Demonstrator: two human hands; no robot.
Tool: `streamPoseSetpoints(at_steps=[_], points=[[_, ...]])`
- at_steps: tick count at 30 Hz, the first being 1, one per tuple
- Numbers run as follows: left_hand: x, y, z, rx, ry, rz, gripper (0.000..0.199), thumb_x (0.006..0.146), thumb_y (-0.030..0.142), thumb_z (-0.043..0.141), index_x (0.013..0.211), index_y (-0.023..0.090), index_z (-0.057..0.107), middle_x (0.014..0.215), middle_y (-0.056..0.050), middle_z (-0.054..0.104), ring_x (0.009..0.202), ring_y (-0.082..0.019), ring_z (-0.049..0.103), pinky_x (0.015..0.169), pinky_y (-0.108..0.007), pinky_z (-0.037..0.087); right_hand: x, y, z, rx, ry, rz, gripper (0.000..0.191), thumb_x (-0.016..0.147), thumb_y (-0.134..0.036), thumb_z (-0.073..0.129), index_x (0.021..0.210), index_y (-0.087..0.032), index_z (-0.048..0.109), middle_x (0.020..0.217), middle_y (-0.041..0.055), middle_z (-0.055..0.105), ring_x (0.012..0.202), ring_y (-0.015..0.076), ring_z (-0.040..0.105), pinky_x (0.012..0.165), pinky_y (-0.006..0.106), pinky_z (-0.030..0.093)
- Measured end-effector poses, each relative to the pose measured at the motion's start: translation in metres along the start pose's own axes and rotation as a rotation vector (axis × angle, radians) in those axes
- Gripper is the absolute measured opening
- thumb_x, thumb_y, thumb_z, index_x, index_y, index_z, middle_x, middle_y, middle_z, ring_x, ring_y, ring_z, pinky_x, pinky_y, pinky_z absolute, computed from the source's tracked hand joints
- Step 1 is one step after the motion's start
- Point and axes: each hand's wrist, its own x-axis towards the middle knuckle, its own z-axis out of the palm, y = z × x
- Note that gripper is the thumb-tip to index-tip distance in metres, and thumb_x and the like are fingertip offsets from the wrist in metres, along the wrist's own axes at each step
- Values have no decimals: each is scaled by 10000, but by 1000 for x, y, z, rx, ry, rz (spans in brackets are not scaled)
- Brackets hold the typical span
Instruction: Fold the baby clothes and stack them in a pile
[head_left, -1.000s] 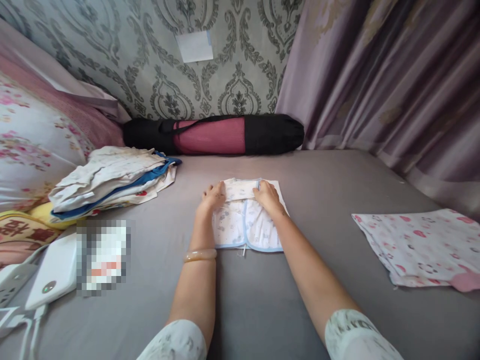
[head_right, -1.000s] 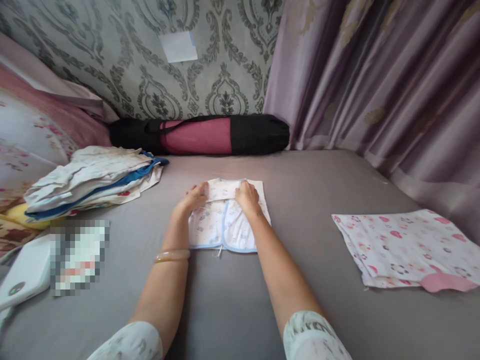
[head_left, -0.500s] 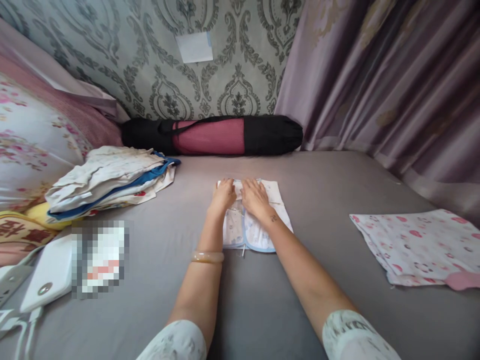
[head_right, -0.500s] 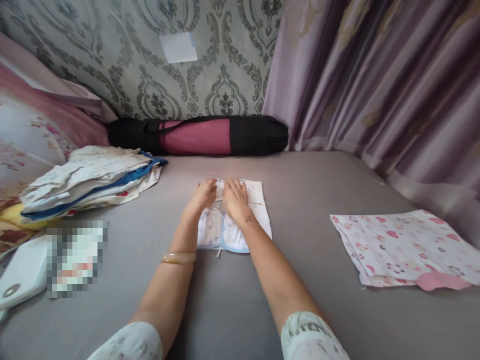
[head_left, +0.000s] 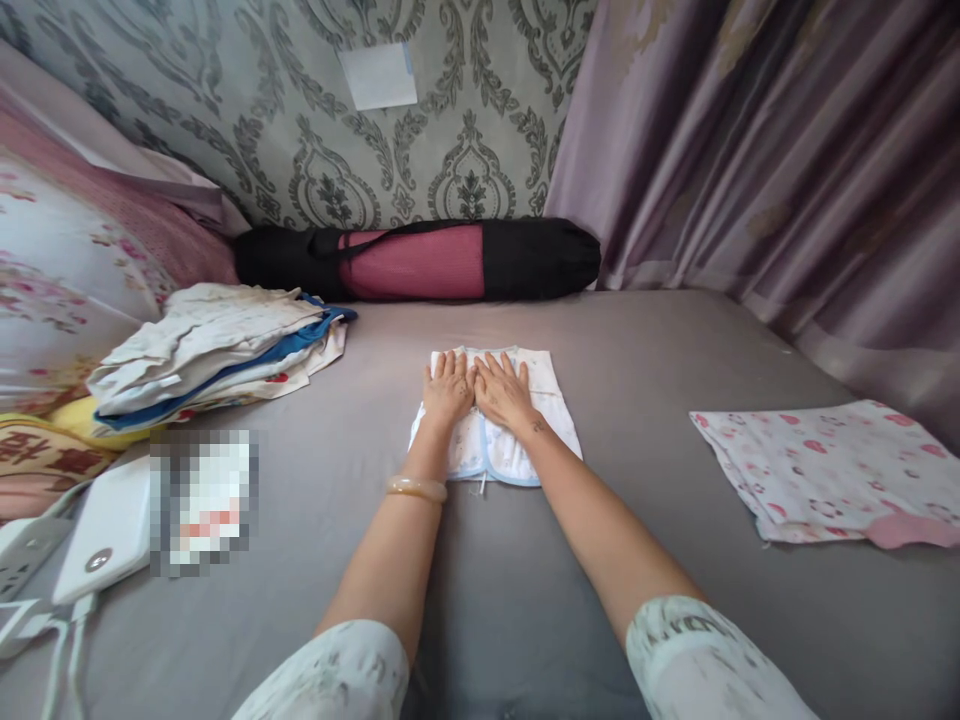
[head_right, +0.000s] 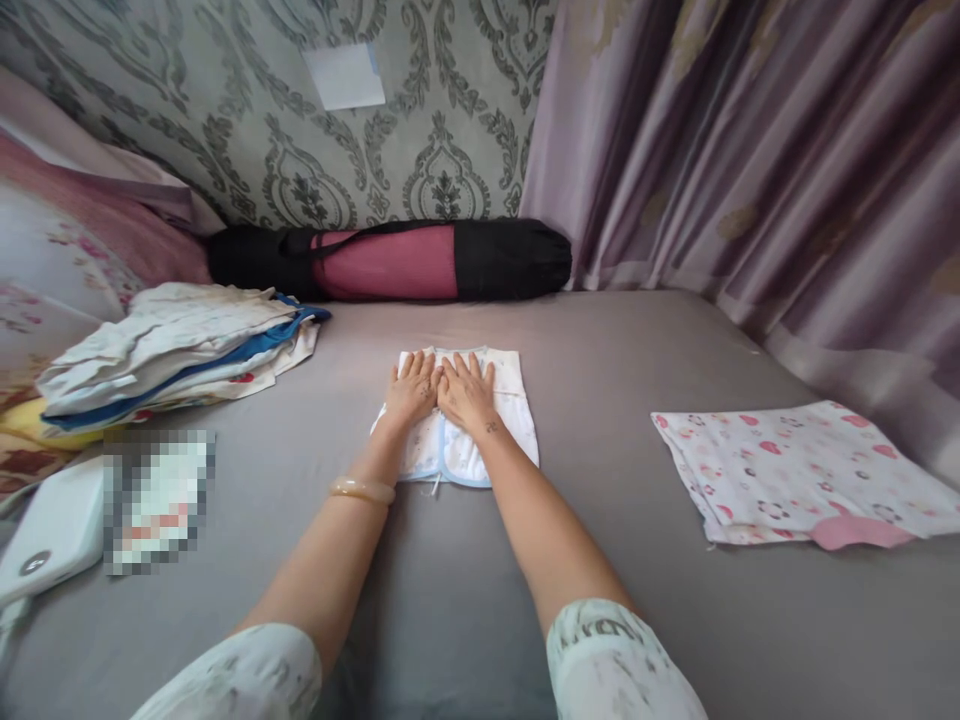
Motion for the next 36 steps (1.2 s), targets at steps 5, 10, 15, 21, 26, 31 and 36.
streamPoseSetpoints(at_steps=[5, 10, 15, 21, 26, 31, 36], points=[[9, -8, -6, -54, -79, 22, 581, 977, 419, 237, 1496, 169, 313, 1577, -149, 248, 1469, -293, 171, 1154, -552, 159, 6, 3, -11, 53, -126, 12, 549, 975, -343, 222, 1500, -226, 337, 1580, 41, 270, 1464, 284, 144, 1157, 584, 66], [1, -33, -23, -76, -66, 132, 592, 972, 471, 249, 1491, 193, 309, 1589, -125, 225, 1480, -260, 125, 1169, -521, 115, -4, 30, -35, 61, -109, -21, 568, 991, -377, 201, 1518, -184, 285, 1595, 85, 213, 1478, 264, 97, 1160, 579, 38], [-23, -53, -21, 5, -105, 210, 646, 967, 512, 220, 1499, 155, 297, 1586, -135, 225, 1478, -248, 143, 1181, -471, 100, -29, 60, -34, -56, -112, -68, 573, 992, -403, 234, 1508, -169, 316, 1592, 93, 215, 1476, 262, 111, 1176, 524, 47], [-27, -53, -20, 49, -115, 207, 635, 971, 517, 211, 1504, 179, 286, 1591, -124, 217, 1473, -246, 167, 1178, -466, 130, -31, 67, -28, -81, -120, -50, 573, 992, -405, 240, 1520, -188, 288, 1595, 84, 209, 1474, 248, 129, 1175, 493, 105], [-42, -35, -36, 174, -12, 211, 642, 959, 472, 320, 1492, 112, 305, 1578, -188, 209, 1472, -292, 158, 1176, -521, 80, -43, 51, -35, -104, -74, -88, 577, 987, -375, 273, 1515, -143, 292, 1595, 119, 190, 1477, 257, 106, 1173, 526, 14], [-88, -11, -32, 154, -70, 327, 619, 978, 438, 260, 1485, 88, 321, 1570, -171, 245, 1471, -266, 171, 1189, -475, 110, -79, 18, -25, -18, -101, -208, 602, 985, -373, 243, 1511, -82, 283, 1592, 128, 188, 1479, 232, 106, 1189, 461, 44], [-106, -6, -18, 112, -190, 327, 606, 991, 419, 206, 1509, 111, 268, 1584, -144, 214, 1478, -257, 130, 1192, -476, 104, -91, 5, -13, 8, -148, -199, 589, 977, -341, 237, 1511, -97, 287, 1596, 110, 186, 1476, 209, 124, 1193, 441, 56]])
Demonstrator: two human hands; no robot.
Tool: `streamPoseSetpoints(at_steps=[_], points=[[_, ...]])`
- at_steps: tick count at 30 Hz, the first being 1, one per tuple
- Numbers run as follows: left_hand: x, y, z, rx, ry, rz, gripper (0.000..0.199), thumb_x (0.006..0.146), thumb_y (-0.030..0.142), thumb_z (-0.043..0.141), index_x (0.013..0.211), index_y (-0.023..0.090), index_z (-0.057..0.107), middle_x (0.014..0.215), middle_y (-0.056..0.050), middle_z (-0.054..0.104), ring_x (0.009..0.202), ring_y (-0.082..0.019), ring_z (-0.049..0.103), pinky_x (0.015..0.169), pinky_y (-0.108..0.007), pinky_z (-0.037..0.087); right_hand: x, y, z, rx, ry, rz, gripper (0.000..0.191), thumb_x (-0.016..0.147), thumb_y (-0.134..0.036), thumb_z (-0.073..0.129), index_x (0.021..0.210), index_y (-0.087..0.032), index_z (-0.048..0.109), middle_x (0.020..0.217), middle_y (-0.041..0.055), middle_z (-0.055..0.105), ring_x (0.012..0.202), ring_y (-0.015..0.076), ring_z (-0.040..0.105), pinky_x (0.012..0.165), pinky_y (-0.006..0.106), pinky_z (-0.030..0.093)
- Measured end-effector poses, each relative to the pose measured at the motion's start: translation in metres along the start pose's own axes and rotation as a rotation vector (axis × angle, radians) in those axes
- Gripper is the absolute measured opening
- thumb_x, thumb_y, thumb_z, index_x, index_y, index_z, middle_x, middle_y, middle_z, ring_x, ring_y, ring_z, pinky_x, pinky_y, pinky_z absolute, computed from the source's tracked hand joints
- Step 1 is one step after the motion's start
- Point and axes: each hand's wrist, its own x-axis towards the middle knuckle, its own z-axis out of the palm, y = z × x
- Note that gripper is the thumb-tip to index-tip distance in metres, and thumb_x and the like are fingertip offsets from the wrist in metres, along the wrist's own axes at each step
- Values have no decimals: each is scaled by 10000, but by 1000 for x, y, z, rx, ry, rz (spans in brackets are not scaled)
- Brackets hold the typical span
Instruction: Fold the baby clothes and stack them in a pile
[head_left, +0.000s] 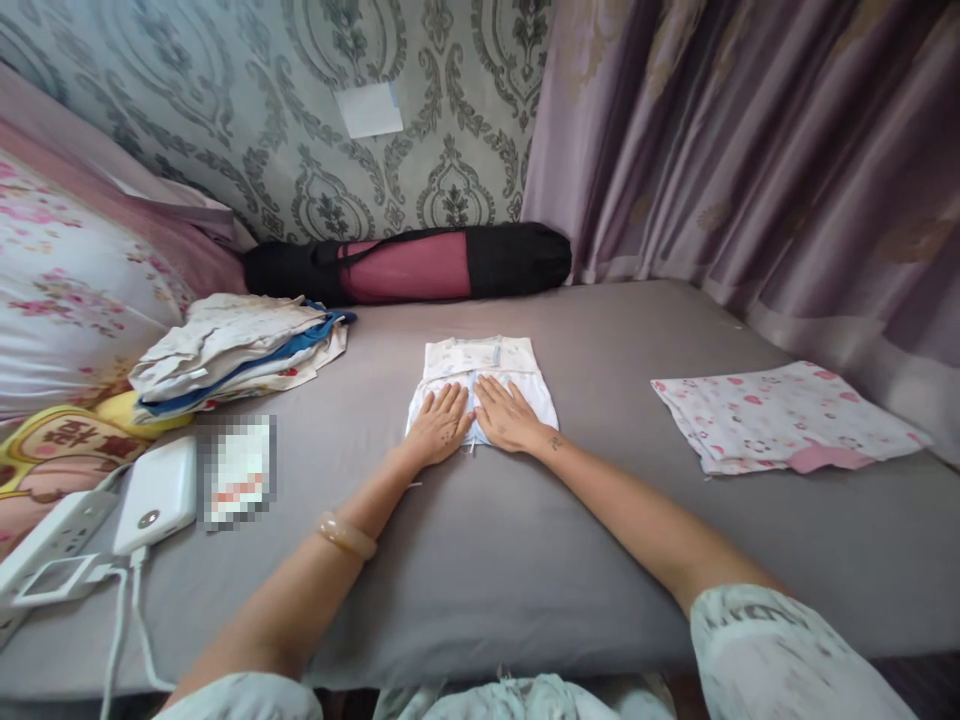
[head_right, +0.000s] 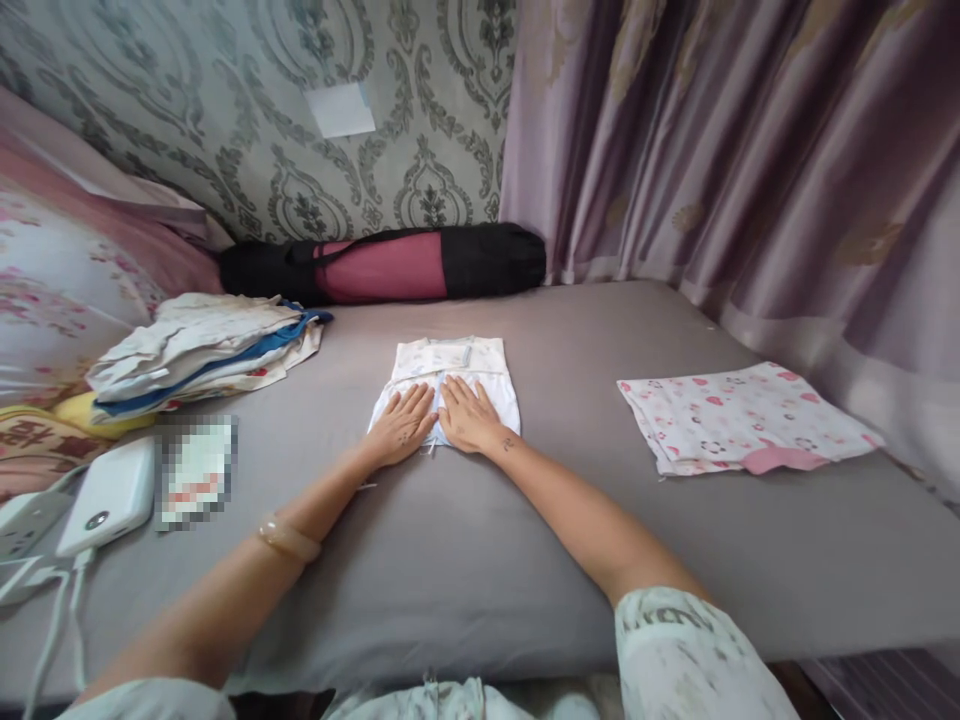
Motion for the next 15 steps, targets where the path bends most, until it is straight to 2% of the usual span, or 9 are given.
streamPoseSetpoints(at_steps=[3, 6, 10, 12, 15], points=[[0, -2, -2, -34, -9, 0, 621, 988, 445, 217, 1508, 108, 257, 1590, -156, 197, 1481, -260, 116, 1189, -477, 109, 3, 4, -3, 46, -36, -5, 591, 982, -354, 241, 1515, -101, 272, 1598, 109, 180, 1477, 213, 122, 1191, 450, 63], [-10, -10, -7, -64, 42, 24, 614, 972, 512, 272, 1470, 158, 333, 1569, -158, 268, 1462, -271, 203, 1171, -476, 177, -3, 13, -13, 129, -15, -34, 591, 983, -382, 280, 1507, -109, 291, 1583, 125, 239, 1465, 214, 178, 1184, 427, 137], [-39, -35, -14, -69, 172, 178, 549, 909, 591, 433, 1328, 247, 514, 1387, -132, 487, 1275, -289, 467, 1052, -459, 366, -39, 31, -31, 123, 144, -159, 495, 922, -349, 484, 1376, -151, 488, 1418, 137, 485, 1330, 242, 406, 1111, 401, 306], [-53, -51, -16, -53, 197, 237, 469, 894, 573, 489, 1228, 260, 591, 1248, -108, 559, 1136, -271, 551, 964, -432, 429, -61, 41, -37, 99, 157, -223, 385, 904, -328, 544, 1254, -174, 586, 1260, 121, 578, 1206, 249, 494, 1042, 400, 379], [-66, -64, -20, -39, 175, 302, 343, 940, 480, 462, 1126, 248, 633, 1140, -80, 600, 1040, -231, 583, 900, -377, 451, -87, 55, -42, 53, 142, -275, 254, 927, -293, 538, 1141, -197, 637, 1135, 102, 603, 1084, 238, 532, 959, 388, 432]])
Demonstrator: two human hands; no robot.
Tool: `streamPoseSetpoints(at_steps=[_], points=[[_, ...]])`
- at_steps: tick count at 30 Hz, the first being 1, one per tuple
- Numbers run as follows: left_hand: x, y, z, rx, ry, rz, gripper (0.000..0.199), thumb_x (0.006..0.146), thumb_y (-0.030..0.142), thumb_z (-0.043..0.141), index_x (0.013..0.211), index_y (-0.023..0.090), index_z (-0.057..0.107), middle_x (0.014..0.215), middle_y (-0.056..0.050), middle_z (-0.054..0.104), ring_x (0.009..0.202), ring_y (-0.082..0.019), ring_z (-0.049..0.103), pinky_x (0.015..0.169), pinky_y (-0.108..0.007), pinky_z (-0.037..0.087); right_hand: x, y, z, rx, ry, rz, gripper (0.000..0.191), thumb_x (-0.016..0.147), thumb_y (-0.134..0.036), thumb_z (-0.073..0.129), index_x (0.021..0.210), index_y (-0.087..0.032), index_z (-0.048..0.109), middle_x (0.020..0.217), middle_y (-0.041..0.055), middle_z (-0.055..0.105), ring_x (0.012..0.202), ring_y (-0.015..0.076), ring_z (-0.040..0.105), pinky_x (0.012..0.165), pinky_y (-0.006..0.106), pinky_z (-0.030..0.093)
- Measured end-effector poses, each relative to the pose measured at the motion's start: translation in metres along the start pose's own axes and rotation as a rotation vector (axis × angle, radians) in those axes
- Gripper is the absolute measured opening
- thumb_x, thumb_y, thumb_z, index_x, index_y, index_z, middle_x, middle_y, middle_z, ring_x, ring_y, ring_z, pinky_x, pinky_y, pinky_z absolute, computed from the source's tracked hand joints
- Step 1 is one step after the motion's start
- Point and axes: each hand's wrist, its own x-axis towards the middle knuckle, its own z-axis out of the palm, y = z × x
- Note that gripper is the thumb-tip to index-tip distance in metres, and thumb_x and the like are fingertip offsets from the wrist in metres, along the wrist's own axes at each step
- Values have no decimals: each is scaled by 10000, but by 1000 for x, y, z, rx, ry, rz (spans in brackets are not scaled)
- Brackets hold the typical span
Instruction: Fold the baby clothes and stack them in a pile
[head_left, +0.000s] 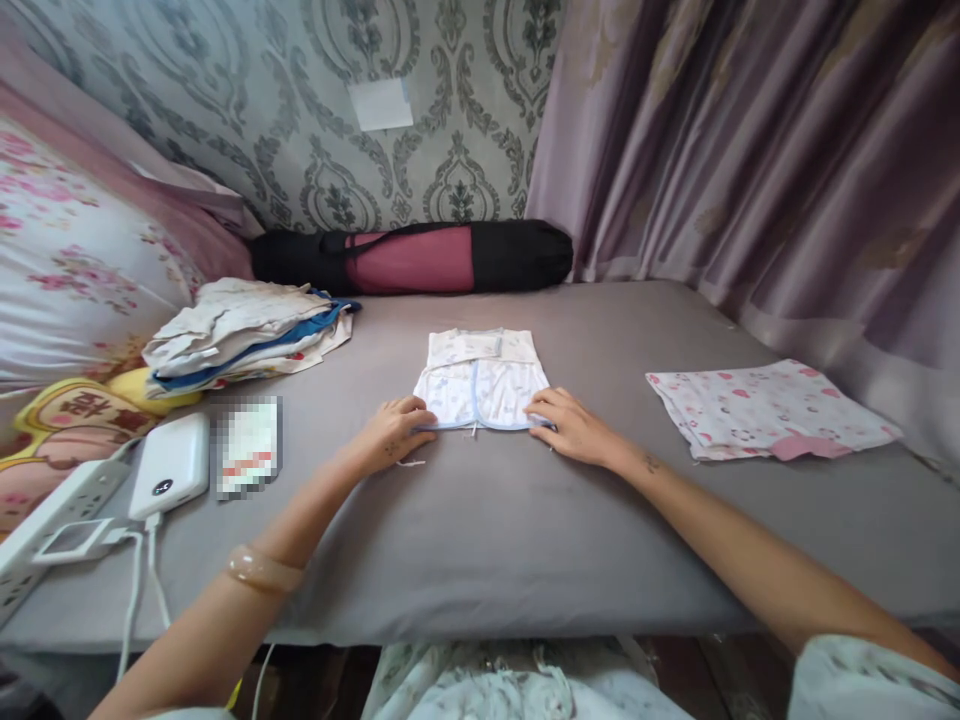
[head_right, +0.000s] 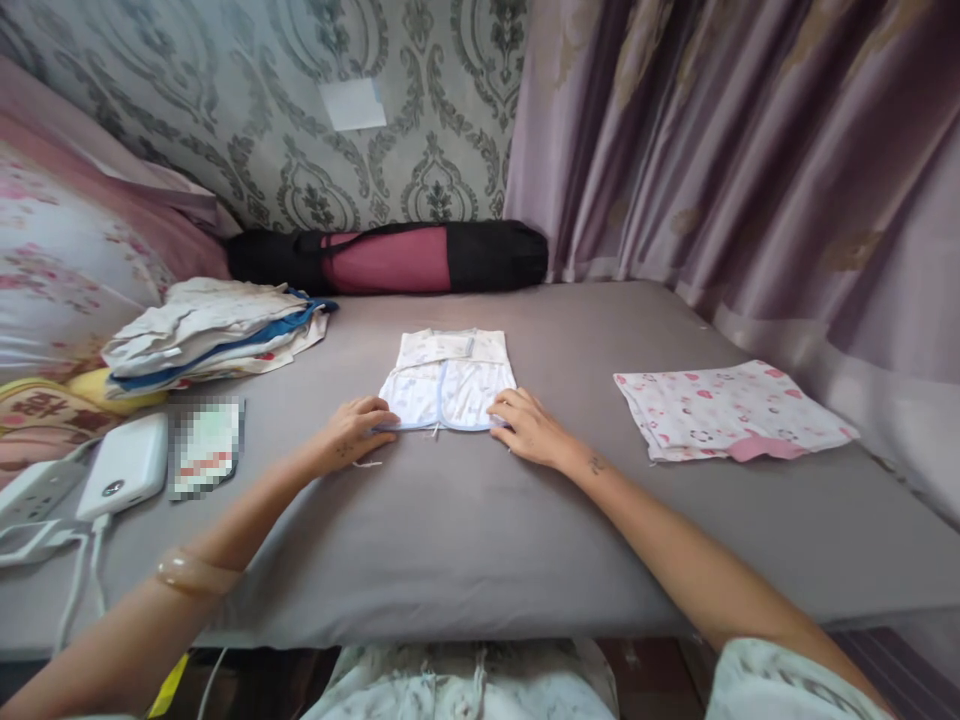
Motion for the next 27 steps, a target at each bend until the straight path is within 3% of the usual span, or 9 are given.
streamPoseSetpoints(at_steps=[5, 10, 14, 20, 27], points=[[3, 11, -14, 82, -72, 109, 288, 992, 283, 368, 1067, 201, 634, 1033, -83, 645, 969, -208, 600, 838, -329, 441, -13, 5, -1, -75, -57, -77, 263, 963, -168, 434, 1148, -201, 618, 1116, 102, 605, 1025, 213, 538, 884, 337, 464], [12, 26, -24, 307, -209, 148, 195, 883, 74, 447, 925, 153, 621, 942, -97, 642, 846, -210, 600, 793, -330, 425, -10, -8, -5, -278, -138, -83, 350, 904, -33, 414, 1173, -175, 588, 1152, 122, 592, 1044, 234, 533, 873, 352, 468], [19, 28, -20, 343, -225, 100, 159, 865, 92, 440, 882, 155, 585, 937, -107, 633, 848, -230, 593, 776, -351, 431, -8, -14, -9, -302, -184, -39, 386, 861, 22, 392, 1142, -169, 576, 1146, 130, 576, 1037, 236, 529, 845, 351, 475], [23, 22, -15, 249, -163, -56, 161, 852, 141, 411, 943, 183, 537, 955, -95, 613, 919, -234, 583, 773, -340, 444, -4, 4, -9, -51, -179, -81, 557, 695, 116, 383, 1118, -195, 569, 1129, 87, 553, 1017, 189, 511, 872, 307, 445], [29, 20, -14, 233, -172, -81, 227, 867, 145, 381, 1045, 167, 520, 1006, -112, 621, 960, -249, 585, 805, -364, 448, 7, 10, 1, -144, -90, -65, 421, 797, 56, 356, 1032, -191, 602, 998, 80, 561, 946, 194, 511, 806, 289, 435]])
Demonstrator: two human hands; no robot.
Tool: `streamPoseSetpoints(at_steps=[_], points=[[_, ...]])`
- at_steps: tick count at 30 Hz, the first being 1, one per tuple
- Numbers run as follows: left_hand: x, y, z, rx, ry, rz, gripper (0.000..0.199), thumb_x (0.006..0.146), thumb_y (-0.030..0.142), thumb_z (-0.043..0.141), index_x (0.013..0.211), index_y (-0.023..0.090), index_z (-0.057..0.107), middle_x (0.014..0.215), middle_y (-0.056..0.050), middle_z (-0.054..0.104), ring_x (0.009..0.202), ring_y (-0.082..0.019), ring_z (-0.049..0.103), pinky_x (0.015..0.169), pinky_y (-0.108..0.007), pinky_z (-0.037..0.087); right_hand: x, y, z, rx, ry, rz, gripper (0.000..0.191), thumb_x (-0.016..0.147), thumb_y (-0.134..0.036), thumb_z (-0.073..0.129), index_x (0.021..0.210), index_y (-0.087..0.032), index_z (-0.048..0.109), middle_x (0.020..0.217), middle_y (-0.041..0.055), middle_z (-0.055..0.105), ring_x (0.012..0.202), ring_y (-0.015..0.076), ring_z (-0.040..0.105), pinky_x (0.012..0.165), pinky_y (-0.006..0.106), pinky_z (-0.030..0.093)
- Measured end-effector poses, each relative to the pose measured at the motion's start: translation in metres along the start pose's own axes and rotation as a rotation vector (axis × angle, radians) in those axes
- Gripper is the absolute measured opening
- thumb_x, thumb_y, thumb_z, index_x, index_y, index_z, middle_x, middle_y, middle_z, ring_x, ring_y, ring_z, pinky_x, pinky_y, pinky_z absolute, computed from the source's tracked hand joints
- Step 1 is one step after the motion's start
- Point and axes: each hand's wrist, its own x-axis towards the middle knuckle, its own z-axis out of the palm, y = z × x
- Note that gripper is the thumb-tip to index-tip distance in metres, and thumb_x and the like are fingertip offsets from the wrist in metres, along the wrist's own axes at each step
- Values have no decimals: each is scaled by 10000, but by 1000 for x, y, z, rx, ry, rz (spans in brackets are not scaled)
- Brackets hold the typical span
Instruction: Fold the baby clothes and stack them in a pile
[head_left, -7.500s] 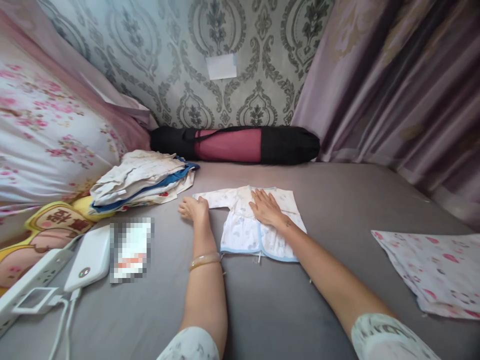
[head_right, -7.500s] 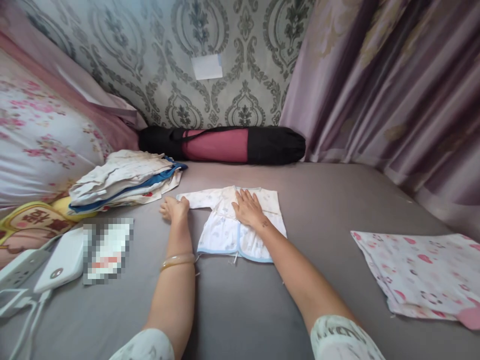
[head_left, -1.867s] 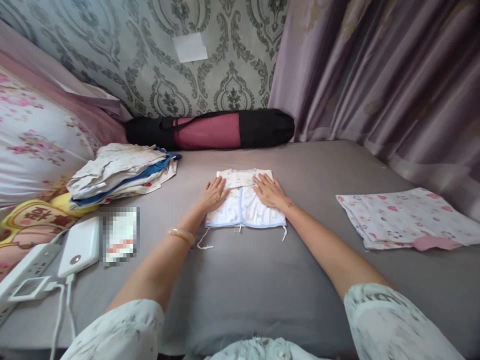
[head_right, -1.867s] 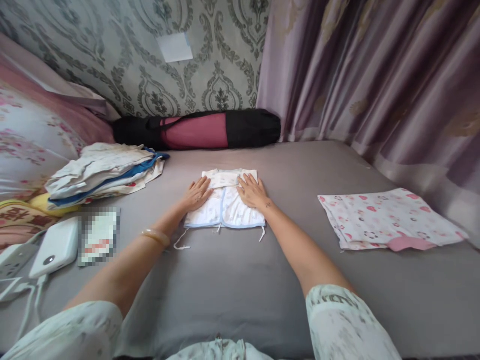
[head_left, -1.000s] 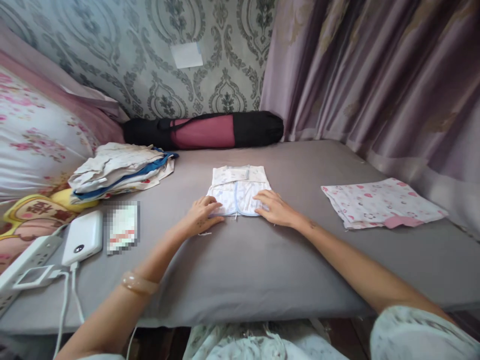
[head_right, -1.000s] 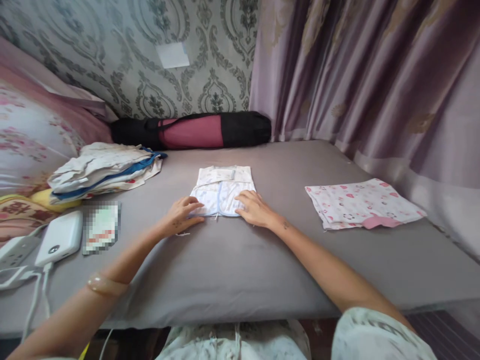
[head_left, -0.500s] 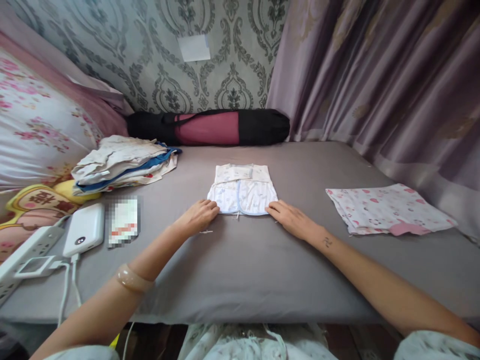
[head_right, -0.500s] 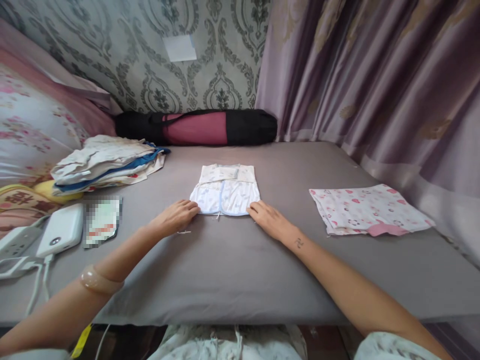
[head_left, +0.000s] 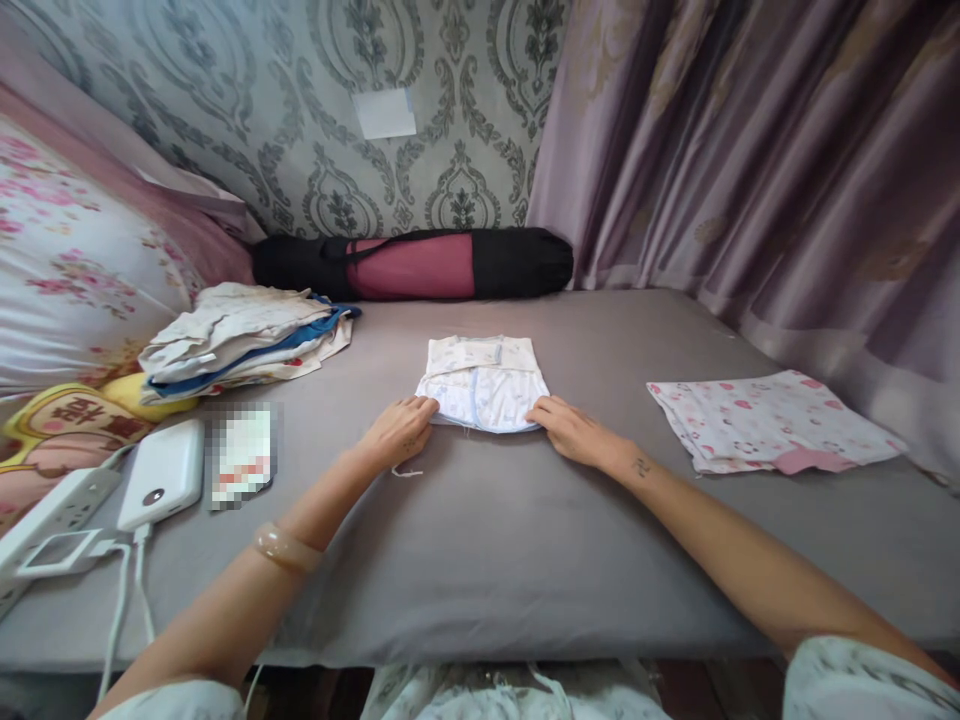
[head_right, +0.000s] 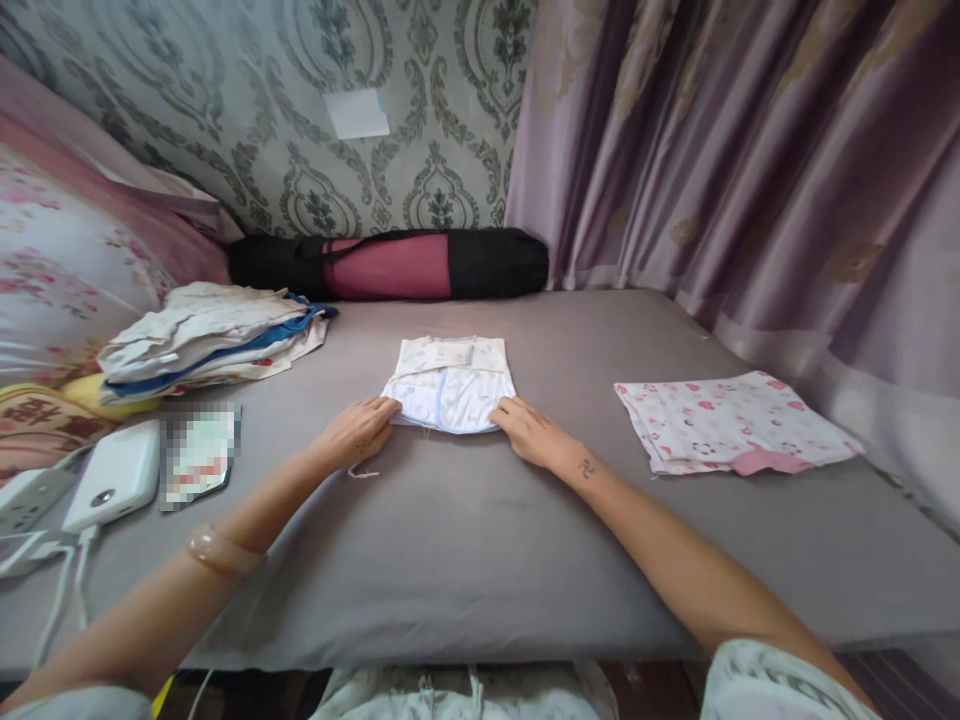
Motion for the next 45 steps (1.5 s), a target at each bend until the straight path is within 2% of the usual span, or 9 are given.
streamPoseSetpoints(at_steps=[5, 9, 16, 26, 33, 35, 38, 41, 45], points=[[-5, -6, 3, -31, 80, 72, 289, 878, 165, 413, 1133, 192, 547, 1056, -99, 616, 981, -240, 589, 821, -362, 460, 2, -6, 4, 9, 108, 68, 303, 812, -12, 433, 990, -172, 620, 949, 85, 563, 922, 210, 522, 834, 311, 451], [-15, -15, 6, -92, 137, 175, 336, 949, 182, 348, 1206, 224, 561, 1202, -92, 617, 1111, -228, 572, 908, -376, 455, -1, -6, 2, -19, 107, 51, 245, 901, -105, 454, 1063, -177, 623, 1015, 98, 599, 967, 212, 556, 850, 325, 467], [-17, -21, 13, -129, 121, 249, 613, 777, -9, 410, 1333, 220, 527, 1382, -86, 557, 1283, -205, 501, 1096, -402, 377, -3, -6, 4, -57, 36, -32, 458, 900, -23, 414, 1286, -210, 575, 1361, 108, 570, 1230, 206, 547, 1025, 385, 444], [-27, -8, -23, -132, 74, 204, 607, 790, -20, 365, 1311, 226, 559, 1342, -58, 597, 1215, -183, 562, 1071, -365, 411, -13, -13, -26, -32, -3, -55, 581, 835, 58, 364, 1312, -200, 573, 1319, 122, 603, 1195, 226, 585, 984, 408, 495], [-60, 11, -26, -234, 17, 266, 636, 773, -4, 373, 1332, 259, 525, 1335, -38, 601, 1220, -182, 556, 1077, -368, 393, -43, -38, -39, 16, -48, -78, 624, 815, 60, 379, 1328, -251, 549, 1319, 92, 604, 1169, 209, 597, 972, 390, 501], [-62, 12, -24, -297, 20, 225, 546, 834, 50, 353, 1306, 247, 546, 1298, -47, 625, 1190, -185, 576, 1034, -347, 425, -45, -39, -39, 29, -64, -68, 643, 807, 67, 362, 1333, -257, 540, 1319, 78, 602, 1167, 199, 596, 972, 375, 500], [-52, 8, -21, -399, 93, 10, 382, 918, 207, 363, 1212, 233, 605, 1145, -57, 696, 1003, -193, 656, 867, -302, 501, -35, -32, -40, 70, -39, -23, 671, 788, 71, 337, 1330, -269, 539, 1293, 59, 610, 1156, 188, 598, 965, 356, 502], [-31, 2, -17, -486, 234, -227, 323, 920, 313, 405, 1116, 225, 646, 967, -40, 728, 769, -173, 659, 743, -280, 507, -16, -22, -41, 110, 57, 44, 648, 796, 50, 346, 1324, -268, 546, 1257, 64, 615, 1130, 196, 602, 939, 348, 508], [-1, -2, -9, -537, 419, -368, 305, 897, 280, 410, 1055, 198, 657, 911, -47, 717, 759, -174, 639, 741, -282, 497, 13, -9, -39, 83, 168, 162, 569, 851, 6, 369, 1314, -261, 565, 1222, 66, 619, 1074, 201, 613, 902, 314, 501]])
